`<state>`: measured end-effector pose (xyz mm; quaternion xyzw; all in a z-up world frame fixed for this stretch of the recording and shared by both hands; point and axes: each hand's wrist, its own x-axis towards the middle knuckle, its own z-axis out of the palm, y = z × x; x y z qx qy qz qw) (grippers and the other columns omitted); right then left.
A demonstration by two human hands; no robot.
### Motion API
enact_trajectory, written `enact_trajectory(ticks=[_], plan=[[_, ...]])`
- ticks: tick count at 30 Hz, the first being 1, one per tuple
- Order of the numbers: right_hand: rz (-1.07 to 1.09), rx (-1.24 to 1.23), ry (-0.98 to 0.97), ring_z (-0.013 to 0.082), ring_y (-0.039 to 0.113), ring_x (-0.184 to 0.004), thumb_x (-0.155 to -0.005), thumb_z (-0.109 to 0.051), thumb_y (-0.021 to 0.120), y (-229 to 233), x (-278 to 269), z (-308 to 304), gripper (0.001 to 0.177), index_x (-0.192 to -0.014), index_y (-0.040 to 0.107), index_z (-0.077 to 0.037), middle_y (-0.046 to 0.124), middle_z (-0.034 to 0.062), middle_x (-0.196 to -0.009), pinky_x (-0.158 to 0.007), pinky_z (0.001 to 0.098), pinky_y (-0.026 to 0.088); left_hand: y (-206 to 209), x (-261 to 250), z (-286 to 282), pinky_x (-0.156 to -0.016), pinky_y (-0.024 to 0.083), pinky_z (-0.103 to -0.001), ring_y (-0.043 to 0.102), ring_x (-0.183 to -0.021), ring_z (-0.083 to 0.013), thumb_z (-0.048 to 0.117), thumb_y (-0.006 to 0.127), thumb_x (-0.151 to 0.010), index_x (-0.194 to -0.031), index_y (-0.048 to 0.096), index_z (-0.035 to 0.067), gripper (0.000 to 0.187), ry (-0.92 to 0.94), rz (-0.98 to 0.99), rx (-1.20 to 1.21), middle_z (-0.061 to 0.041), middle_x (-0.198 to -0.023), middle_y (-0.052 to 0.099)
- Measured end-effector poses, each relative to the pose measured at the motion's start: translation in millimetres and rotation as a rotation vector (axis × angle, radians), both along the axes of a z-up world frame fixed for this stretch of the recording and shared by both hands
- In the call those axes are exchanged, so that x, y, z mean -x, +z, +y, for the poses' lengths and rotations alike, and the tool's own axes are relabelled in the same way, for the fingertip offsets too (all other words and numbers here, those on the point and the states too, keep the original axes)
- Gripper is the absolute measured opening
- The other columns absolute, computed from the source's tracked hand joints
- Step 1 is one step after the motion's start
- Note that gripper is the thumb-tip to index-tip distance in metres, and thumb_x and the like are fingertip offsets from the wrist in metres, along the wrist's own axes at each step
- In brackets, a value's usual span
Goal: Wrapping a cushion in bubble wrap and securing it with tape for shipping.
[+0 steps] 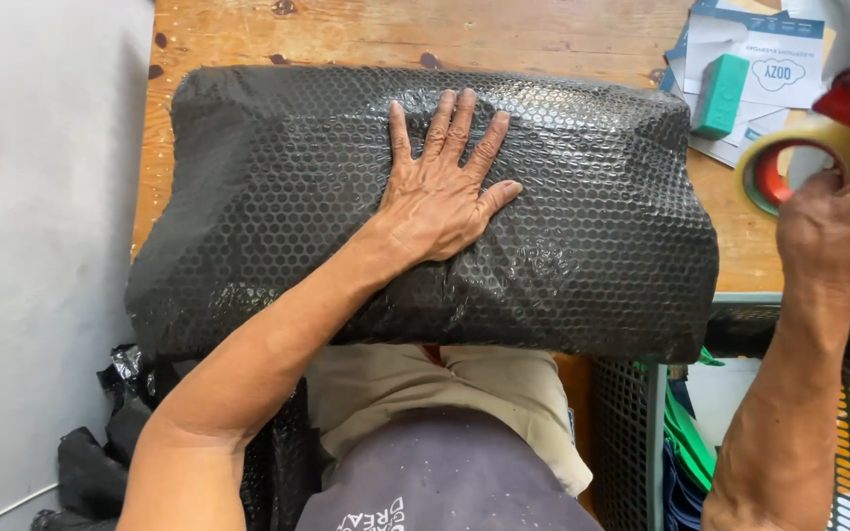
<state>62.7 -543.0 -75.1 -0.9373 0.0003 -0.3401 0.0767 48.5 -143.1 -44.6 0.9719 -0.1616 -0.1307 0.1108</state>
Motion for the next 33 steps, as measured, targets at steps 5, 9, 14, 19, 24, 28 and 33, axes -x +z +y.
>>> enact_trajectory(ticks=[5, 9, 14, 19, 24, 28, 33], plan=[[-0.028, -0.407, 0.618, 0.0452, 0.054, -0.112, -0.073, 0.02, 0.036, 93.4, 4.7, 159.6, 0.079, -0.148, 0.03, -0.003, 0.042, 0.0284, -0.119, -0.103, 0.0491, 0.049, -17.0, 1.0, 5.0, -0.116, -0.019, -0.069, -0.015, -0.158, -0.0299, 0.067, 0.019, -0.106, -0.164, -0.007, 0.019, 0.079, 0.018, -0.115, 0.012, -0.014, -0.17, -0.015], [0.124, -0.519, 0.798, 0.0388, 0.063, -0.108, -0.075, 0.024, 0.035, 67.0, -15.6, 225.3, 0.082, -0.145, 0.023, -0.017, 0.049, 0.0249, -0.12, -0.082, 0.0385, 0.054, -36.4, 2.7, 13.3, -0.125, -0.011, -0.07, -0.011, -0.165, -0.0287, 0.051, 0.054, -0.11, -0.163, -0.02, 0.01, 0.1, 0.084, -0.326, 0.253, -0.013, -0.172, -0.023], [0.13, -0.31, 0.798, 0.0343, 0.048, -0.105, -0.071, 0.021, 0.034, 31.2, -18.6, 252.3, 0.081, -0.147, 0.03, -0.007, 0.046, 0.022, -0.12, -0.078, 0.0436, 0.045, -39.9, -6.2, 25.1, -0.124, -0.025, -0.066, -0.026, -0.16, -0.0287, 0.017, 0.048, -0.103, -0.16, -0.024, 0.015, 0.091, 0.188, -0.235, 0.9, -0.013, -0.171, -0.026], [0.222, -0.457, 0.748, 0.0355, 0.056, -0.102, -0.082, 0.013, 0.037, 33.5, -12.6, 248.9, 0.071, -0.147, 0.025, -0.014, 0.051, 0.0252, -0.125, -0.071, 0.0443, 0.046, -51.1, -27.1, 38.0, -0.13, 0.02, -0.064, 0.011, -0.163, -0.0404, 0.034, 0.046, -0.107, -0.163, 0.0, 0.013, 0.076, 0.342, -0.269, 1.638, -0.018, -0.174, -0.005], [0.192, -0.486, 0.765, 0.0354, 0.055, -0.104, -0.08, 0.013, 0.036, 29.6, -11.9, 249.0, 0.071, -0.147, 0.027, -0.011, 0.051, 0.0247, -0.126, -0.077, 0.0454, 0.047, -48.2, -32.1, 39.8, -0.115, 0.05, -0.041, 0.053, -0.139, -0.0327, 0.003, 0.063, -0.099, -0.156, 0.025, 0.006, 0.069, 0.501, -0.431, 1.28, -0.021, -0.149, 0.05], [0.175, -0.493, 0.764, 0.0365, 0.058, -0.106, -0.081, 0.014, 0.035, 25.2, -11.2, 246.3, 0.072, -0.148, 0.027, -0.012, 0.049, 0.0238, -0.13, -0.078, 0.046, 0.048, -58.8, -28.5, 33.5, -0.093, 0.058, -0.04, 0.064, -0.105, -0.0218, 0.0, 0.066, -0.096, -0.156, 0.033, 0.017, 0.07, 0.377, -0.639, 0.819, 0.003, -0.115, 0.078], [0.181, -0.499, 0.759, 0.0379, 0.056, -0.107, -0.081, 0.014, 0.035, 24.1, -12.3, 244.9, 0.071, -0.147, 0.027, -0.009, 0.049, 0.0252, -0.129, -0.079, 0.0476, 0.047, -54.7, -24.4, 39.6, -0.101, 0.06, -0.039, 0.061, -0.119, -0.0241, -0.001, 0.065, -0.094, -0.156, 0.034, 0.016, 0.072, 0.242, -0.596, 0.793, -0.002, -0.114, 0.076]])
